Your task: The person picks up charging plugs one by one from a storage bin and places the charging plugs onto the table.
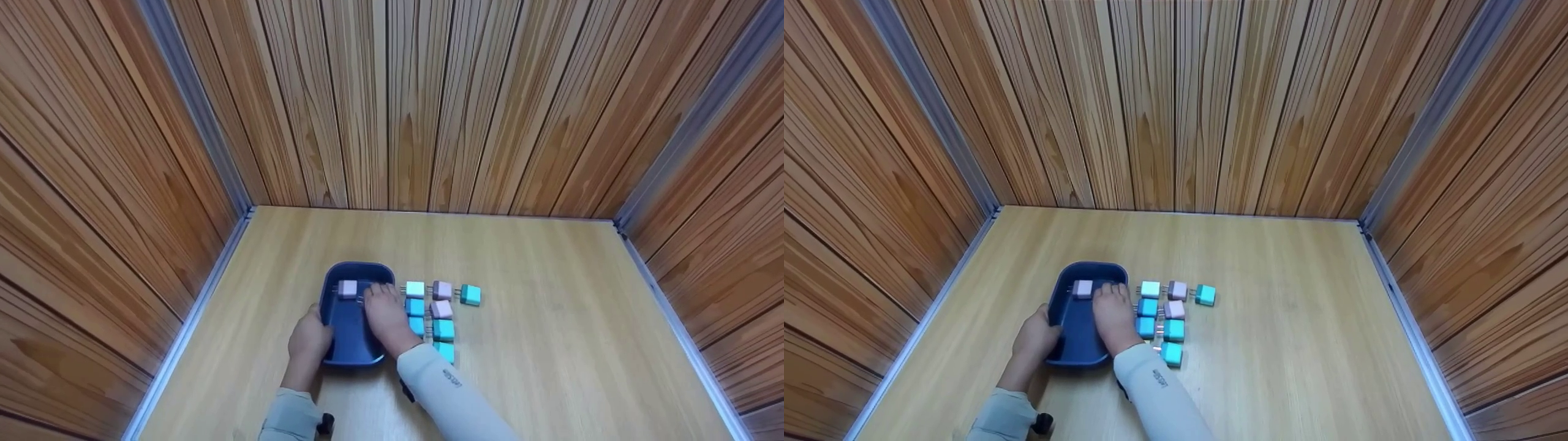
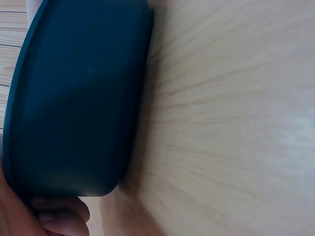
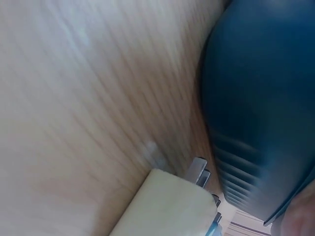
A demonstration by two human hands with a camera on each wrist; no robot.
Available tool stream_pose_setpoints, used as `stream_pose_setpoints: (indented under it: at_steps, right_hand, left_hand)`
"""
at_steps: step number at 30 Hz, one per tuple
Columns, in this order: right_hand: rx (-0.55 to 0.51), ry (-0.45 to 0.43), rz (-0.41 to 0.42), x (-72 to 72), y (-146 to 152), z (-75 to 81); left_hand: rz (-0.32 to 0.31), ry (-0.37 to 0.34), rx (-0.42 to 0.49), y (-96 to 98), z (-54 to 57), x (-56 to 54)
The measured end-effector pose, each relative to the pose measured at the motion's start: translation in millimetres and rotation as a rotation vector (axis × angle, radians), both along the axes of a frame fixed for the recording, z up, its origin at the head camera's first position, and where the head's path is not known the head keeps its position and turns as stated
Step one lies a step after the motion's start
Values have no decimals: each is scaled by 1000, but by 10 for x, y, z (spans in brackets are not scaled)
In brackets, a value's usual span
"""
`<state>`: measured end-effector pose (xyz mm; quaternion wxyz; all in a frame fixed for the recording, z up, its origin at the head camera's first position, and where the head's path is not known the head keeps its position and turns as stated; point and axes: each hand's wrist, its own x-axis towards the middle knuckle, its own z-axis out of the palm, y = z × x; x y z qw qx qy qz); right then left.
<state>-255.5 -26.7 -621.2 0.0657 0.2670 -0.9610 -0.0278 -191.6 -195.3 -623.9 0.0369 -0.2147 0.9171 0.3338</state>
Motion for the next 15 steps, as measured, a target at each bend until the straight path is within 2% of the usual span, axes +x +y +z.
stream_pose_setpoints:
  at_steps: [8, 15]
  right_hand:
    - [18, -69, -17, 9, -1, 8]
    - [-64, 58, 33, -6, 12, -14]
  left_hand:
    - [3, -5, 7, 13, -6, 4]
    - [3, 24, -26, 16, 16, 12]
